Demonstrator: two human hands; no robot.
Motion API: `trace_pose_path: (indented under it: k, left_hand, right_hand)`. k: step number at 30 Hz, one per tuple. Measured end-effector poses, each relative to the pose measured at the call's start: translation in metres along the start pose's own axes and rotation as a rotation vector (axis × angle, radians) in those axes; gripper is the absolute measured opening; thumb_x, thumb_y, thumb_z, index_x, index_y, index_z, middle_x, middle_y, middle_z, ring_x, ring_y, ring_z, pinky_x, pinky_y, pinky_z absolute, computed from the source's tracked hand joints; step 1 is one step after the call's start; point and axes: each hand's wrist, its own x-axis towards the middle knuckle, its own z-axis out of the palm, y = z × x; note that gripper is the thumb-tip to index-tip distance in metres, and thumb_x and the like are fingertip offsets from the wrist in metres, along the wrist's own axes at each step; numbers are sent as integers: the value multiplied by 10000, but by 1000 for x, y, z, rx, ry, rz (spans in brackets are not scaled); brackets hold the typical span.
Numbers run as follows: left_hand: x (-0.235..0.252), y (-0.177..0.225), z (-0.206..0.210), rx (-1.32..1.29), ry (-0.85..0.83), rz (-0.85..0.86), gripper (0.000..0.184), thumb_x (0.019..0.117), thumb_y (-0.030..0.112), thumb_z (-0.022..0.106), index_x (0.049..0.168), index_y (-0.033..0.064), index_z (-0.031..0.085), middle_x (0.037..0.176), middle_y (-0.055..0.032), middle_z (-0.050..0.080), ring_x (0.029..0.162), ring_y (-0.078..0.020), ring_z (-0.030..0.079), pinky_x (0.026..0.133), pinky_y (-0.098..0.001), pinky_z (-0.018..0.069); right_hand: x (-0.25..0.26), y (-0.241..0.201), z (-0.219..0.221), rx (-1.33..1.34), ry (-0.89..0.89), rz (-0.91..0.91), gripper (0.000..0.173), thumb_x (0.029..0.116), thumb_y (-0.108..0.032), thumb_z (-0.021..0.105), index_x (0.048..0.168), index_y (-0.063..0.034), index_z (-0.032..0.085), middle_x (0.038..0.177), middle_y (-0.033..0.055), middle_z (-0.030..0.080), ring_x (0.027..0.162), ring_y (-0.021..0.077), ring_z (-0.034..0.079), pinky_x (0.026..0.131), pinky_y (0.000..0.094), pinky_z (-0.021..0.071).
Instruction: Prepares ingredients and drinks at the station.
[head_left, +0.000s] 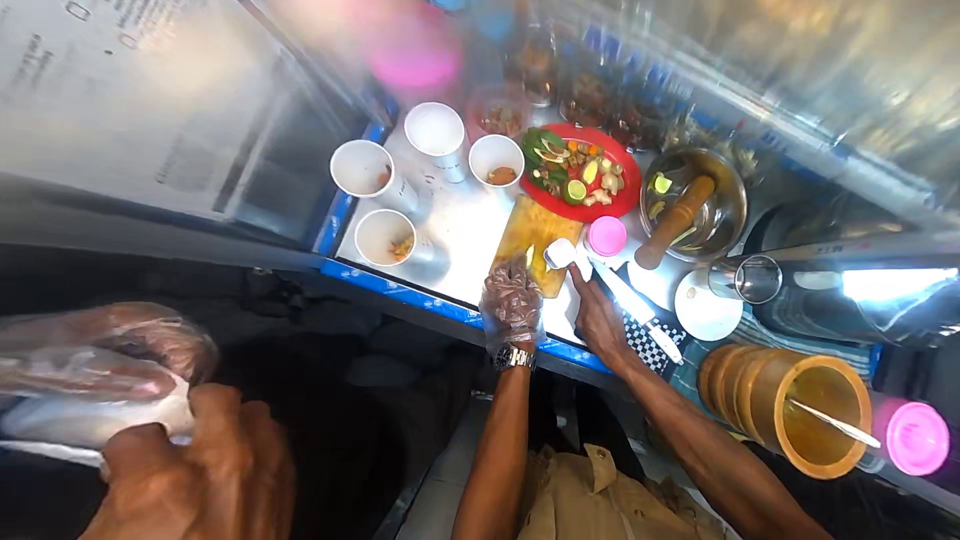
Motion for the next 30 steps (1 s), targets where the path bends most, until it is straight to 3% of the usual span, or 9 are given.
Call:
trace_pose_path:
  k: [4, 8, 11, 15, 18, 21, 23, 26, 30]
  left_hand:
    - [4, 3, -3, -10, -23, -19, 457, 1052, 337, 484, 1504, 270, 501, 1453, -101, 565, 1271, -327, 584, 991, -559, 508]
    - [11, 5, -4, 13, -33, -12, 462, 1041, 303, 494, 1500, 255, 507, 1436, -115, 574, 1259, -345, 585, 976, -565, 504]
    - [9, 3, -3, 10, -33, 6, 467, 1038, 301, 505, 1501, 237, 506, 1428, -131, 578, 1258, -350, 587, 983, -561, 505]
    - [14, 3, 0, 22, -21, 1, 469, 1029, 309, 509, 1495, 251, 514, 1421, -128, 579, 1243, -353, 592, 953, -570, 516]
    - [9, 3, 1, 16, -2, 13, 466, 1030, 309, 508, 1492, 250, 515, 1419, -124, 582, 1245, -348, 593, 962, -564, 514]
    - [5, 6, -4, 5, -50, 13, 443, 1022, 275, 531, 1457, 196, 561, 1406, -160, 589, 1254, -374, 585, 998, -578, 493]
    - [14, 6, -1, -1, -8, 2, 434, 1018, 281, 538, 1444, 211, 581, 1398, -153, 602, 1246, -365, 596, 993, -574, 496]
    - [10, 1, 7, -15, -4, 12, 458, 1027, 311, 518, 1480, 247, 530, 1431, -137, 571, 1265, -356, 578, 985, -579, 500]
    - [9, 1, 7, -2, 14, 28, 453, 1024, 312, 526, 1472, 246, 536, 1446, -128, 559, 1279, -342, 572, 995, -580, 493]
  right_hand:
    - [-1, -10, -12, 63, 104, -35, 632, 1004, -59, 517, 1597, -245, 401, 1031, 151, 650, 718, 302, 674, 571, 469, 569]
    - [7, -11, -10, 22, -22, -8, 676, 993, -62, 507, 1609, -303, 367, 1055, 151, 668, 729, 320, 683, 617, 498, 570]
    - [-1, -9, -10, 55, 73, -36, 630, 1005, -61, 508, 1598, -244, 401, 1049, 169, 658, 708, 314, 678, 584, 479, 576]
    - [8, -11, -15, 32, -62, 14, 669, 1006, -84, 506, 1612, -324, 355, 1085, 159, 680, 770, 331, 693, 653, 514, 575]
    - [2, -10, -15, 45, 13, 8, 649, 1011, -76, 494, 1612, -284, 365, 1094, 166, 664, 730, 320, 685, 608, 498, 578]
    - [-3, -4, -8, 24, -85, 46, 690, 1005, -91, 513, 1624, -326, 319, 1132, 176, 676, 749, 349, 696, 627, 538, 573]
    - [9, -11, -25, 60, -79, 45, 657, 1026, -105, 490, 1618, -344, 334, 1131, 173, 692, 809, 355, 703, 669, 551, 570]
    - [9, -6, -18, 57, 3, 31, 668, 1021, -93, 494, 1628, -310, 316, 1169, 176, 660, 762, 339, 695, 625, 526, 578]
    - [14, -11, -26, 36, -90, 67, 698, 1013, -93, 501, 1629, -351, 298, 1132, 179, 686, 784, 359, 701, 660, 550, 570]
